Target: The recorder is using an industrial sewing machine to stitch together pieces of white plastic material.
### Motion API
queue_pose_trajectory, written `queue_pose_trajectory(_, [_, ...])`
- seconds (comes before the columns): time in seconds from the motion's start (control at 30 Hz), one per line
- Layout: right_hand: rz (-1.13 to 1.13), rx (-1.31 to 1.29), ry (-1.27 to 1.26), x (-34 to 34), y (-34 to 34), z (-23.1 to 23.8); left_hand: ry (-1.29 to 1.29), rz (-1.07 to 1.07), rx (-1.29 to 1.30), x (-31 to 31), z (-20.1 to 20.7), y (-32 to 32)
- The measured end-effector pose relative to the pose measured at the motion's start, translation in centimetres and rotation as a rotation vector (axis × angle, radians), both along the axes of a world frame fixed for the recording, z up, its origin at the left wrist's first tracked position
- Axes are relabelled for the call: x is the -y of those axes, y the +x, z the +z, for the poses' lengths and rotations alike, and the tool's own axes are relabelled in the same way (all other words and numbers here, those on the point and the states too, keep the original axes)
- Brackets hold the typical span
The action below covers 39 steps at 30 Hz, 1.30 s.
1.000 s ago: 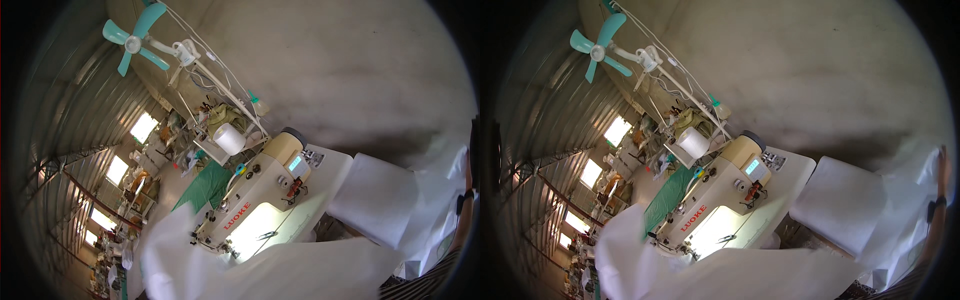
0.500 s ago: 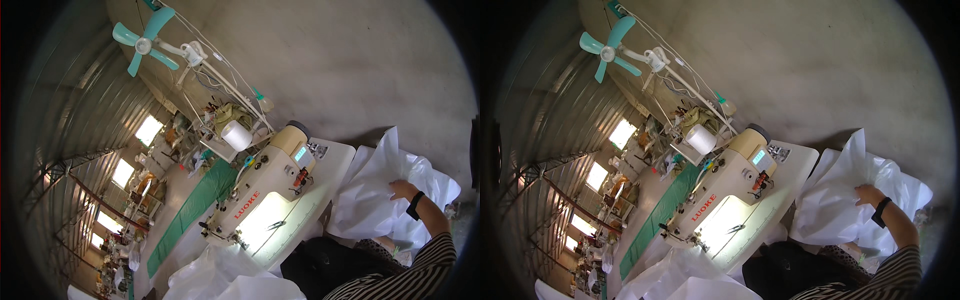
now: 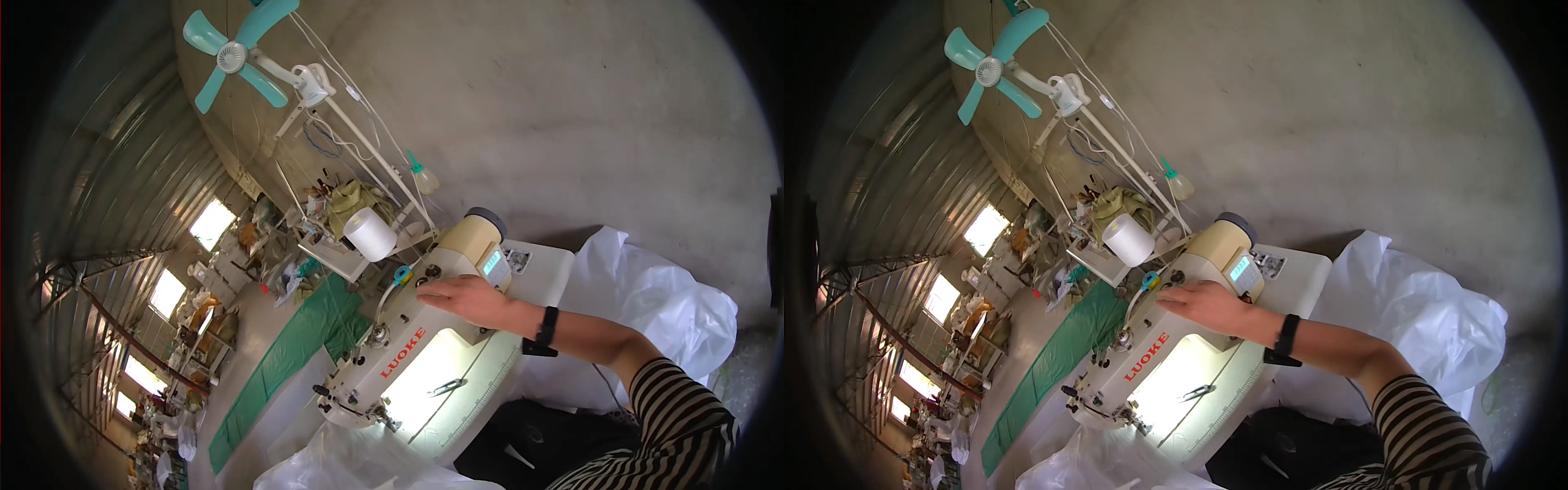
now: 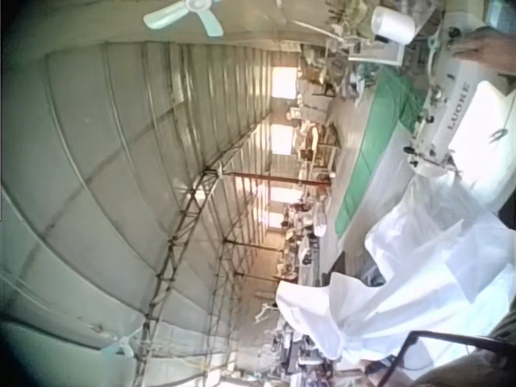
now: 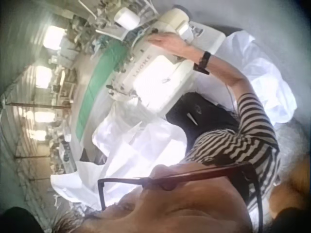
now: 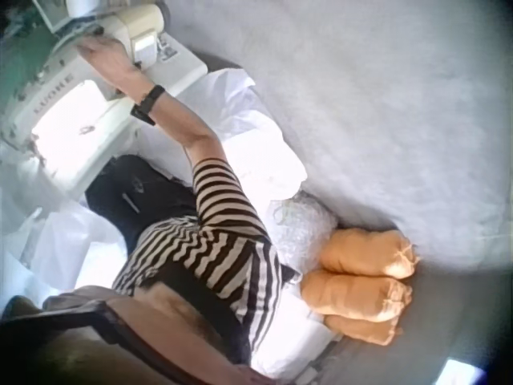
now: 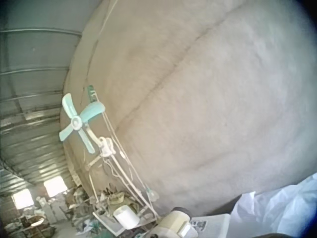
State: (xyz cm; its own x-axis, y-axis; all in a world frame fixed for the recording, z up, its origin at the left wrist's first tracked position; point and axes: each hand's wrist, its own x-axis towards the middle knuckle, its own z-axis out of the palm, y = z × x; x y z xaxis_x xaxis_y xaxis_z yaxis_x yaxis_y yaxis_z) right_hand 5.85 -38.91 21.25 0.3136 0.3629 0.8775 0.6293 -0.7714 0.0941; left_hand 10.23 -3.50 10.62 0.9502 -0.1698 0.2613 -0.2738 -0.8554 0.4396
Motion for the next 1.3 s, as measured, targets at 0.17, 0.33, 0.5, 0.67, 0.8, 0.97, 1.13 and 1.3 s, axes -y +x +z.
queue_pose_trajectory(0.17, [-0.202,-0.184,-0.148,-1.2,4.3,-0.6,-0.008,-0.012,0.011,-0.1,-0.3,0.1])
queue_pose_trajectory(0.33, [-0.16,-0.127,-0.141,-0.8,4.2,-1.5,-0.017,-0.022,0.027,-0.2,-0.9,-0.4])
queue_pose_trajectory(0.5, [-0.085,-0.091,-0.086,-1.2,3.1,-2.5,-0.022,-0.021,0.02,-0.2,-1.0,0.3])
queue_pose_trajectory(0.67, [-0.011,-0.122,-0.031,-2.3,2.1,-3.1,-0.021,-0.02,0.029,-0.4,-0.8,0.0])
queue_pose_trajectory(0.8, [0.021,-0.121,-0.074,-2.8,0.6,-1.9,-0.045,-0.029,0.051,-1.1,0.4,-1.7])
queue_pose_trajectory(0.97, [0.213,-0.687,0.105,-5.4,-4.2,-2.5,-0.095,0.006,0.126,-5.3,3.9,-7.4])
queue_pose_trajectory(1.13, [1.21,-1.705,-0.202,-15.2,-11.6,-5.2,-0.068,0.208,0.198,-14.3,8.5,-19.1])
queue_pose_trajectory(1.3, [1.781,-1.802,0.467,-22.1,-17.4,-4.9,0.06,0.597,0.231,-25.6,12.1,-33.0])
